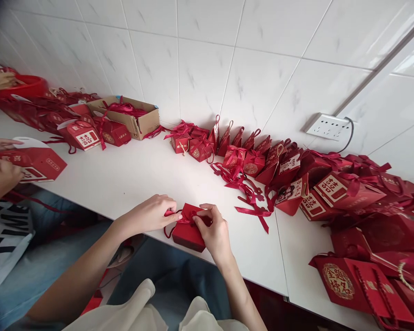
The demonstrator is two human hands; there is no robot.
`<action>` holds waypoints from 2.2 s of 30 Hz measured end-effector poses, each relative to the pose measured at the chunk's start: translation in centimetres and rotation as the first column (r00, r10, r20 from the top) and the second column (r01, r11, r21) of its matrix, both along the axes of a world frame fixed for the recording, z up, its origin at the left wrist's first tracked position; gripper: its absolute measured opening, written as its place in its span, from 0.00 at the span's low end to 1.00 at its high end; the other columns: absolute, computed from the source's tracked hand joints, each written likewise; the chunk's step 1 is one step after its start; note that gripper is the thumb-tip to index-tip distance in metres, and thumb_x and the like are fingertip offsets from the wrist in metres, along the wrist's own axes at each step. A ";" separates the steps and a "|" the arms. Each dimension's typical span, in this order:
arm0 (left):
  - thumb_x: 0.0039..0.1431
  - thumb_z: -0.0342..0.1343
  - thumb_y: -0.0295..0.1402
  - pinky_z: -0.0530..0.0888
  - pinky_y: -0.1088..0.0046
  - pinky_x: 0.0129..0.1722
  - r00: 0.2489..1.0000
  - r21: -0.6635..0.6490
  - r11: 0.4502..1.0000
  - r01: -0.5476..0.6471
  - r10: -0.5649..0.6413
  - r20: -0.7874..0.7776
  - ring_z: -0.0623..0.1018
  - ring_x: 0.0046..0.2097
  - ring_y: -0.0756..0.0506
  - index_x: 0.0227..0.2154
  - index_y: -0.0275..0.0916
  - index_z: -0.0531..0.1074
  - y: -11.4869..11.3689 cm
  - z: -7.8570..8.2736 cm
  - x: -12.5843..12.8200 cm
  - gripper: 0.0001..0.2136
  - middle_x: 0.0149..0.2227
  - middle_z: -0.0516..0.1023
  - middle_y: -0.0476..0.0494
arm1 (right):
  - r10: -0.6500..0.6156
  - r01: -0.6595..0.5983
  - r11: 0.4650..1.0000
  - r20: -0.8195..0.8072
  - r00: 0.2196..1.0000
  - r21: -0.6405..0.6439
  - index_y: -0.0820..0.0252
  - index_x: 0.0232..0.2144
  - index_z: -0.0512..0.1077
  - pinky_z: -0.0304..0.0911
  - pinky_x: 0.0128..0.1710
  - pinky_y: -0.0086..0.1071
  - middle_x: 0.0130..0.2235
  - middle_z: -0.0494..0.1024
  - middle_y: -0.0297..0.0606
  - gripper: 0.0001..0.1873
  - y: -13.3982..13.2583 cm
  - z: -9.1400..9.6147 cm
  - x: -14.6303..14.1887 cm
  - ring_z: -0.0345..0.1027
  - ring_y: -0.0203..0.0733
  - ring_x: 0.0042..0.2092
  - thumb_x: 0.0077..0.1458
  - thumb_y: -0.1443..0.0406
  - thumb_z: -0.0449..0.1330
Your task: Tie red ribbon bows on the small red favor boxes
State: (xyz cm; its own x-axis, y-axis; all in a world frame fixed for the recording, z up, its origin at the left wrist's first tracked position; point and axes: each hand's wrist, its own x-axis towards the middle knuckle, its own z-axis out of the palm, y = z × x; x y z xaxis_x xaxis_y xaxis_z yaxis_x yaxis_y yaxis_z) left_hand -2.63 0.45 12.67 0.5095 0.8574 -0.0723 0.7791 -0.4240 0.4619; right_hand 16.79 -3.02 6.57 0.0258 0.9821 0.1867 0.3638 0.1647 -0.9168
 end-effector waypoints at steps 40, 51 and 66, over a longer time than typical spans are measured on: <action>0.59 0.52 0.30 0.68 0.72 0.40 0.917 0.068 0.996 0.055 -0.077 0.392 0.71 0.36 0.48 0.27 0.39 0.69 1.3 -4.1 2.3 0.05 0.32 0.72 0.48 | -0.080 0.082 0.996 -0.097 0.992 0.021 0.56 0.31 0.65 0.68 0.40 0.39 0.33 0.75 0.37 0.09 -1.0 -0.5 -0.8 0.72 0.44 0.37 0.52 0.58 0.58; 0.56 0.54 0.32 0.64 0.63 0.55 0.908 0.042 0.999 0.024 -0.039 0.418 0.68 0.50 0.43 0.29 0.39 0.74 -1.9 -3.6 1.9 0.05 0.43 0.73 0.45 | -0.119 0.116 0.991 0.040 0.992 0.062 0.56 0.30 0.68 0.67 0.39 0.40 0.32 0.76 0.38 0.07 -1.1 -0.7 -1.1 0.70 0.47 0.37 0.52 0.59 0.58; 0.58 0.50 0.33 0.63 0.60 0.58 0.745 -0.198 0.959 -0.205 0.284 0.603 0.67 0.52 0.43 0.22 0.40 0.73 -2.4 -5.2 4.3 0.11 0.45 0.70 0.44 | -0.063 0.043 0.989 0.137 0.989 0.142 0.55 0.29 0.69 0.65 0.41 0.41 0.30 0.77 0.35 0.07 -0.8 0.1 -0.2 0.70 0.44 0.34 0.56 0.61 0.54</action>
